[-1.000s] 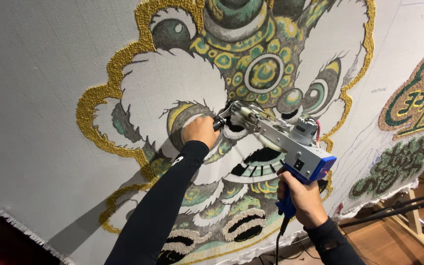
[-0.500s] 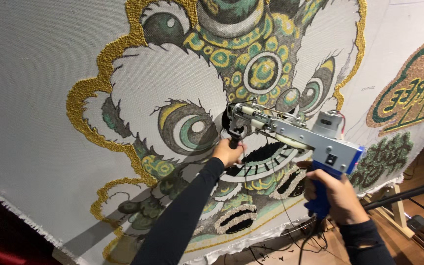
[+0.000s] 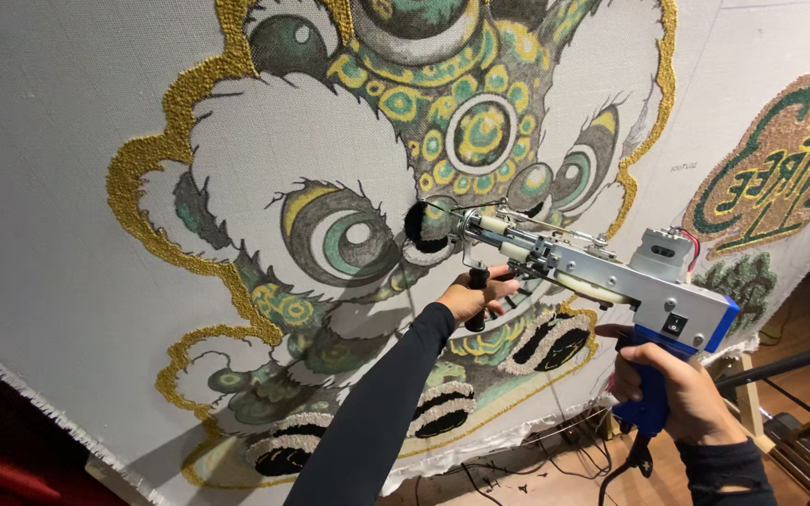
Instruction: The person uses a handheld tufting gun to apply yarn into a stretched canvas, following a pre-printed design of a stylized face. They guide the tool with both hands to create the textured pattern.
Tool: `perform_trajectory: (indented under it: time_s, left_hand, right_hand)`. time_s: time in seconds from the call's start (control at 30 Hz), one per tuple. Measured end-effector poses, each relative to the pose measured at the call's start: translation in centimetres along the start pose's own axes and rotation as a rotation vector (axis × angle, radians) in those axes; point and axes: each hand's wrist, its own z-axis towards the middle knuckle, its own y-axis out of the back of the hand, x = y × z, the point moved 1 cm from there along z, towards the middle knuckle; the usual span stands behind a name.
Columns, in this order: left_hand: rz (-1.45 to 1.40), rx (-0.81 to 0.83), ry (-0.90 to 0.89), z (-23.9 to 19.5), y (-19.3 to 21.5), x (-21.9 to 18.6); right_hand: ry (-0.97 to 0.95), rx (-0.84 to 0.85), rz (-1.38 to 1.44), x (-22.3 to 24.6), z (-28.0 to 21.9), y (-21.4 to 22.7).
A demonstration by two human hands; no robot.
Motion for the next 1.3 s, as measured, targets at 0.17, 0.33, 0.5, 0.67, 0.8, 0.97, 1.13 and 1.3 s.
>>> perform_trajectory:
  time_s: [0.17,0.33,0.5,0.67,0.8,0.97,1.13,1.3]
  left_hand:
    - [-0.005,0.003,0.020,0.1,-0.1,-0.6]
    - [-0.015,0.012,0.041,1.2,-0.2,1.7]
    - [0.149,0.011,-0.059,1.8,-0.4,-0.4]
    - [0.611,0.035,-0.166,-0.5,1.8,-4.3]
    - [0.886,-0.341,-0.267,-5.0,6.7,-9.1]
    - [1.118,-0.844,-0.391,-5.0,9.6,-13.4]
    - [0.957,-1.001,-0.347,-3.6,11.3,-13.8]
    - [0.958,-0.989,-0.300,-3.2,12.4,-13.9]
  right_hand:
    - [-0.062,-0.032,-0.019,-0.6,0.8,1.0]
    - [-0.105,-0.012,-0.022,-1.4,1.3,2.1]
    - [-0.043,0.025,0.054,-1.7,1.1,3.2]
    - [-0.016,-0.039,0.109,-1.6,0.1,2.6]
    - [-0.001,-0.085,0.095,-2.4,-0.3,3.4]
    - [-0.013,-0.103,0.147,-5.1,0.7,3.8]
    - [-0.034,-0.191,0.101,-5.3,0.7,2.7]
    - [-0.049,-0.138,0.095,-5.2,0.4,0.8]
